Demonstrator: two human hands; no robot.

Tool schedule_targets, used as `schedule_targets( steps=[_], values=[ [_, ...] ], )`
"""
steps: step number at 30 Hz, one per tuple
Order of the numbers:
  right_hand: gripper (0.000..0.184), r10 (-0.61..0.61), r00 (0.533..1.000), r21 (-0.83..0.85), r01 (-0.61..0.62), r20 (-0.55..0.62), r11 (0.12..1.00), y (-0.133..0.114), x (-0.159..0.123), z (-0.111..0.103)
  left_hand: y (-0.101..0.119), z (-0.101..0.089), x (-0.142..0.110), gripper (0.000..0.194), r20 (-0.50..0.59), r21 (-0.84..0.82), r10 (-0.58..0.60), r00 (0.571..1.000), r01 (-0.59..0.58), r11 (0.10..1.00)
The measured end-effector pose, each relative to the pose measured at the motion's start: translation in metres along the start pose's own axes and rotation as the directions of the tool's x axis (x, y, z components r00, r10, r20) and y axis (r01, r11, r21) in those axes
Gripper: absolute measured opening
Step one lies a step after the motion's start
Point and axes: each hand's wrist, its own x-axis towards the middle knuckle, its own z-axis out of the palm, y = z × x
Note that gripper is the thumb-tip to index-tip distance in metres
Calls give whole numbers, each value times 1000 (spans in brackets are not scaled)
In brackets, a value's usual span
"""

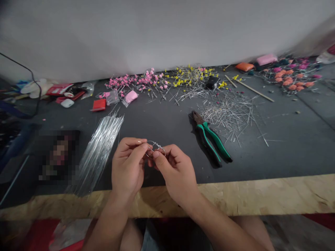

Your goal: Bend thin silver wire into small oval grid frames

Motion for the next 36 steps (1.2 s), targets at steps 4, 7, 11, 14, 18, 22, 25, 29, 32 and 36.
schedule_targets(
  steps=[4,7,11,14,18,22,25,29,32,36],
  values=[
    [14,-6,1000,-30,6,-10,1000,-3,0,0,-1,-1,-1,5,10,24,40,999,-41,999],
    [14,7,1000,-111,-9,-21,994,-10,4,-5,-1,-2,-1,3,34,55,17,999,-19,998],
    [14,52,998,-208,-41,44,977,-17,9,-19,1,-5,1,7,71,81,-52,996,47,996],
    [14,68,995,-246,-47,79,968,-18,14,-30,2,-6,1,8,100,71,-102,990,95,993],
    [17,31,1000,-162,-30,6,986,-19,19,-40,3,-5,0,10,175,42,-135,975,130,991],
    [19,-12,1000,-162,9,-14,987,-25,22,-47,5,-3,-1,22,240,-54,-126,963,143,988],
    [19,10,998,-245,6,63,969,-30,21,-49,7,-2,0,25,239,39,-190,952,186,982],
    [19,42,988,-276,1,150,961,-30,19,-49,7,-1,0,21,272,170,-243,931,201,965],
    [22,47,985,-232,-8,163,973,-28,19,-47,4,0,0,20,286,140,-226,931,193,971],
    [27,60,985,-101,-44,159,994,-25,17,-38,1,2,1,28,224,9,-166,960,168,986]
  ],
)
